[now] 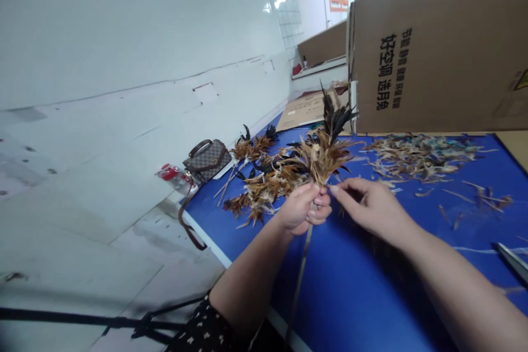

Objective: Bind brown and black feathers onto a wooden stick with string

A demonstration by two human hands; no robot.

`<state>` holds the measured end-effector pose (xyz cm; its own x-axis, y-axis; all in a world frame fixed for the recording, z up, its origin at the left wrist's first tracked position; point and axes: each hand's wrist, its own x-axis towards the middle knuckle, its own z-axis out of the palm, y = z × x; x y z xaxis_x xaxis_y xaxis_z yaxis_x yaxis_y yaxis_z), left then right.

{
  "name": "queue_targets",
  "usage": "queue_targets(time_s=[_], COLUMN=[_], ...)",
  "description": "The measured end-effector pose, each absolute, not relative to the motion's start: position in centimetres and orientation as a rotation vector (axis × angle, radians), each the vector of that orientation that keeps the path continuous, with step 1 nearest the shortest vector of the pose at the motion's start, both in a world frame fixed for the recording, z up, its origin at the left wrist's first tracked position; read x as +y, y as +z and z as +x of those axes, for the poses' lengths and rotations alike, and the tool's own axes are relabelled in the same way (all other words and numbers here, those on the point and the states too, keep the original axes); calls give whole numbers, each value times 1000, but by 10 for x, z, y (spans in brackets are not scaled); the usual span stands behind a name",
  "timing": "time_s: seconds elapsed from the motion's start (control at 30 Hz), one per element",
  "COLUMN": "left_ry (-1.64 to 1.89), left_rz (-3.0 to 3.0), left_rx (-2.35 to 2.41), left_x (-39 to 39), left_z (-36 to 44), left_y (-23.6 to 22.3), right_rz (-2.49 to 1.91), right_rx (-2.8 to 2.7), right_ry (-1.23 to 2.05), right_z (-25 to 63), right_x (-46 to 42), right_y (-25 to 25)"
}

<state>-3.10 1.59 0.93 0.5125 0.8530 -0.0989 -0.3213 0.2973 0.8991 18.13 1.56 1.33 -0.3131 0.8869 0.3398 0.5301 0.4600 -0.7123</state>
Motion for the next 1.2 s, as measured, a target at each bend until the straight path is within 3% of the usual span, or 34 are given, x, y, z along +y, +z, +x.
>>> queue_targets(time_s=[0.07, 0.17, 0.4, 0.57, 0.7, 0.8, 1.03, 1.2], left_ry=[859, 862, 777, 744, 731, 735, 698, 616], left_rz=[991, 1015, 1039, 1028, 968, 900, 810, 851], left_rx=[640, 710, 815, 730, 620, 546, 441, 435], left_x=[15, 12, 4, 3, 8, 12, 13, 9], left_z=[-28, -23, -12, -15, -25, -33, -42, -39], left_y=[6, 0, -6, -4, 3, 9, 16, 16], right_rz=[-1210, -1175, -1111, -1105, -1055, -1133, -963, -946], right_rx=[-1864, -1692, -2164, -2071, -1584, -1297, -1311, -1372], right_ry=[602, 251, -254, -392, -214, 192, 1027, 1092], right_z=[173, 173, 194, 200, 204, 208, 194, 177], right_x=[11, 4, 9, 14, 18, 19, 15, 11], right_y=[13, 18, 24, 23, 28, 31, 25, 21])
